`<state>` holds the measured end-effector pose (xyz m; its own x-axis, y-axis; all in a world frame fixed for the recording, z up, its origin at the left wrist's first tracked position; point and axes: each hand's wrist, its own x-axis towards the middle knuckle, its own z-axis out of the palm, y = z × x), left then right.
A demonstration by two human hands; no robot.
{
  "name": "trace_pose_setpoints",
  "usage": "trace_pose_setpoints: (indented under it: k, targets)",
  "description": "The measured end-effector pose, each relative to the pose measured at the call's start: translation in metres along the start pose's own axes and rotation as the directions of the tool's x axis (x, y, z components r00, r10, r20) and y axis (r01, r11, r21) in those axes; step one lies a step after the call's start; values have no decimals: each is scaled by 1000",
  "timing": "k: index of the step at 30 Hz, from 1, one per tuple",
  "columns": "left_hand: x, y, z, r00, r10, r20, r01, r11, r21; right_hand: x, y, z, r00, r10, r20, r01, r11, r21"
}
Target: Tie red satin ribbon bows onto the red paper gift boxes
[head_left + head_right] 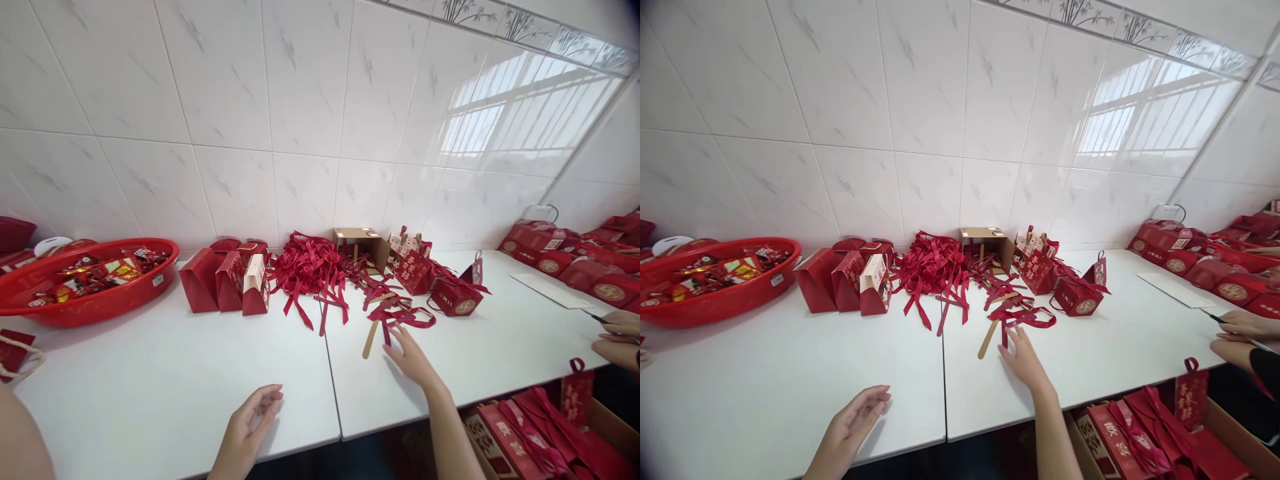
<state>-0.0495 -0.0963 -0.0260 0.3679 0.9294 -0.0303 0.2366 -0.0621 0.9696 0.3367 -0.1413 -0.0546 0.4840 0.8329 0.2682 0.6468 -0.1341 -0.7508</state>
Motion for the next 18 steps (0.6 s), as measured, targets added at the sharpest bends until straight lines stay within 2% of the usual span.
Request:
trace_pose_setpoints:
  k: [3, 6, 10, 13, 18]
  targets:
    - [-4, 8, 3, 999, 32, 12, -33, 994, 106, -26, -8, 20, 996, -49, 71, 50, 999, -11]
    - [-6, 16, 7, 997, 78, 25, -81, 979, 185, -26, -4, 18, 997, -55, 53, 56, 998, -27]
    - [-3, 21, 10, 995, 98, 28, -101, 972, 214, 15, 8, -6, 1000, -9, -13, 8, 997, -78]
    - [-1, 21, 11, 994, 105, 3, -103, 969, 224, 57, 7, -20, 1000, -17, 8, 18, 993, -112]
    - [1, 18, 12, 991, 129, -24, -120, 965, 232, 105, -7, -9, 996, 2, 89, 9, 992, -123]
